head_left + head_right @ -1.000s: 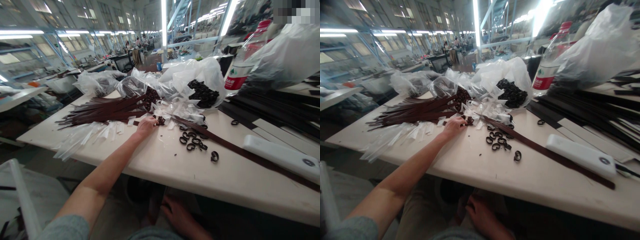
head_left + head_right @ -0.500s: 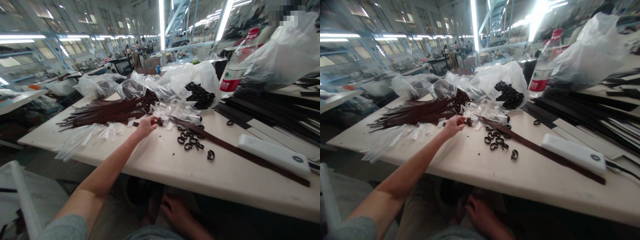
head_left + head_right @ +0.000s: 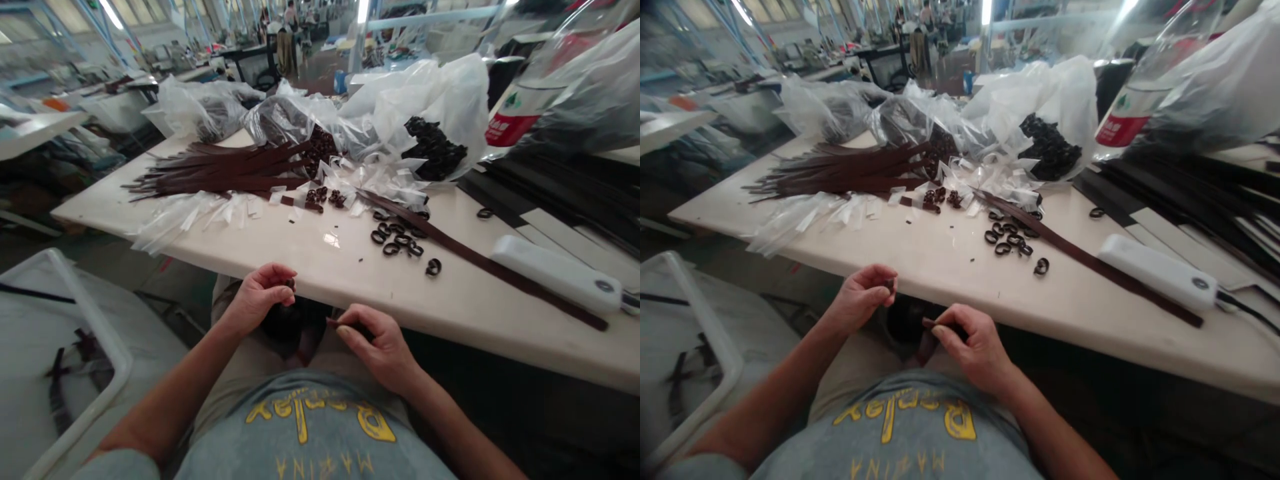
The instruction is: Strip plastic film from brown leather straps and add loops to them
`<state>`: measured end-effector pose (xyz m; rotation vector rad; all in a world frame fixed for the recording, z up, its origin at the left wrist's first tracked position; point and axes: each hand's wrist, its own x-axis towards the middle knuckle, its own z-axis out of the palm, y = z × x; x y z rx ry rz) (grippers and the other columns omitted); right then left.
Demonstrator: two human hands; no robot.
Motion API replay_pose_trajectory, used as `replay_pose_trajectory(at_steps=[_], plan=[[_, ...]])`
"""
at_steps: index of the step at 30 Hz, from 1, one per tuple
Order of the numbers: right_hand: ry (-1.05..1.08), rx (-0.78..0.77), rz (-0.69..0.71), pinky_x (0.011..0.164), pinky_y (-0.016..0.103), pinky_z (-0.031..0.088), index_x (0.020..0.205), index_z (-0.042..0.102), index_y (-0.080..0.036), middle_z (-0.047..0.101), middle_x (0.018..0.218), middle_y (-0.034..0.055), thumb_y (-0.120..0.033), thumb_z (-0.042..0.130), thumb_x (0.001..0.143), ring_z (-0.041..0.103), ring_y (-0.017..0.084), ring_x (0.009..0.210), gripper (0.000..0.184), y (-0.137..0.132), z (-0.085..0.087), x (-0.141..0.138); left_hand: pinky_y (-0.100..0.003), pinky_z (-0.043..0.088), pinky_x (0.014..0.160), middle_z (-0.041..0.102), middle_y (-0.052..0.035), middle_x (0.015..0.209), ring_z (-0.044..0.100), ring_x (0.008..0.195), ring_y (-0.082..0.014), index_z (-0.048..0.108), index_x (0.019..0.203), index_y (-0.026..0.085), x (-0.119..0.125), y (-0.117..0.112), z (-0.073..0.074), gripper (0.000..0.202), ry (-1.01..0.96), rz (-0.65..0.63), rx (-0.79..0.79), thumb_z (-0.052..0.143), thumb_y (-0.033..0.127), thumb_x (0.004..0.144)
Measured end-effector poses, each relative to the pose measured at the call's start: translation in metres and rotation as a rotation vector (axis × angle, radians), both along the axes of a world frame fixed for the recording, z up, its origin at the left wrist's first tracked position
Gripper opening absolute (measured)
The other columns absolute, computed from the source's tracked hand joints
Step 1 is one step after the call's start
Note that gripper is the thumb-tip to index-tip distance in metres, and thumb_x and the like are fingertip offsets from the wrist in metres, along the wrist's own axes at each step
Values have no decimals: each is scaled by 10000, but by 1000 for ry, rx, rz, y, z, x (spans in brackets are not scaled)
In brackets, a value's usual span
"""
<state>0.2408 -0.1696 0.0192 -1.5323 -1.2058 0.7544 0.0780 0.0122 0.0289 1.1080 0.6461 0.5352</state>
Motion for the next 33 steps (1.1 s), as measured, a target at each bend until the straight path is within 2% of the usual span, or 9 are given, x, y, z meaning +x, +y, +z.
replay_pose_trajectory(at_steps=[3, 6, 9, 14, 20, 24, 28, 30, 33], plan=[[-181, 132, -76, 575, 240, 436, 804, 635, -202, 601, 678, -18, -280, 594, 908, 546, 120, 605, 136, 13, 18, -8, -173, 487, 497, 667, 24, 644, 577, 496, -66, 730, 868, 154, -7, -14, 0, 320, 5, -20, 47, 865, 231, 589], [-318, 222, -72, 592, 244, 447, 841, 633, -204, 620, 707, -8, -262, 576, 927, 571, 126, 628, 119, 24, 27, -17, -188, 490, 490, 674, 19, 628, 564, 481, -73, 741, 855, 154, -12, -25, 6, 290, 40, -40, 82, 851, 217, 595], [-438, 275, -43, 595, 237, 440, 875, 633, -194, 622, 726, 3, -250, 554, 948, 576, 125, 634, 121, 28, 28, -24, -206, 490, 468, 679, 14, 632, 547, 456, -78, 729, 813, 152, -15, -30, 11, 295, 59, -21, 98, 860, 251, 568], [-695, 265, -40, 567, 237, 388, 909, 644, -203, 597, 728, 11, -275, 491, 988, 544, 122, 611, 187, 23, 27, -28, -193, 469, 443, 671, 19, 633, 520, 431, -65, 716, 806, 150, -17, -30, 14, 296, 78, -40, 107, 851, 279, 577], [-728, 243, 1, 561, 242, 370, 867, 641, -191, 582, 723, 13, -278, 473, 1000, 530, 119, 604, 232, 17, 31, -26, -176, 472, 466, 662, 28, 654, 538, 468, -61, 711, 824, 148, -15, -33, 10, 298, 82, -121, 51, 854, 253, 585], [-815, 224, 41, 537, 244, 342, 833, 649, -178, 568, 687, 6, -265, 460, 1003, 518, 120, 584, 269, 16, 40, -23, -158, 423, 443, 620, 35, 594, 497, 446, -47, 705, 807, 126, -14, -36, 3, 343, 26, -189, -117, 883, 299, 571], [-791, 256, 39, 533, 248, 339, 828, 660, -162, 583, 684, 9, -236, 482, 987, 518, 119, 575, 250, 15, 44, -22, -147, 419, 468, 619, 27, 604, 510, 480, -45, 717, 837, 116, -14, -40, 1, 411, -47, -236, -273, 914, 302, 529], [-770, 269, 26, 532, 247, 342, 819, 663, -152, 586, 684, 13, -230, 492, 982, 518, 118, 571, 249, 15, 43, -21, -150, 439, 493, 637, 23, 636, 526, 504, -47, 729, 870, 125, -14, -41, 1, 399, -63, -241, -269, 904, 283, 547], [-760, 268, 26, 533, 247, 342, 814, 668, -146, 587, 688, 17, -233, 491, 983, 516, 117, 573, 260, 15, 39, -22, -176, 486, 541, 671, 14, 669, 556, 537, -62, 738, 907, 134, -16, -41, 1, 345, 10, -246, -158, 859, 248, 605]])
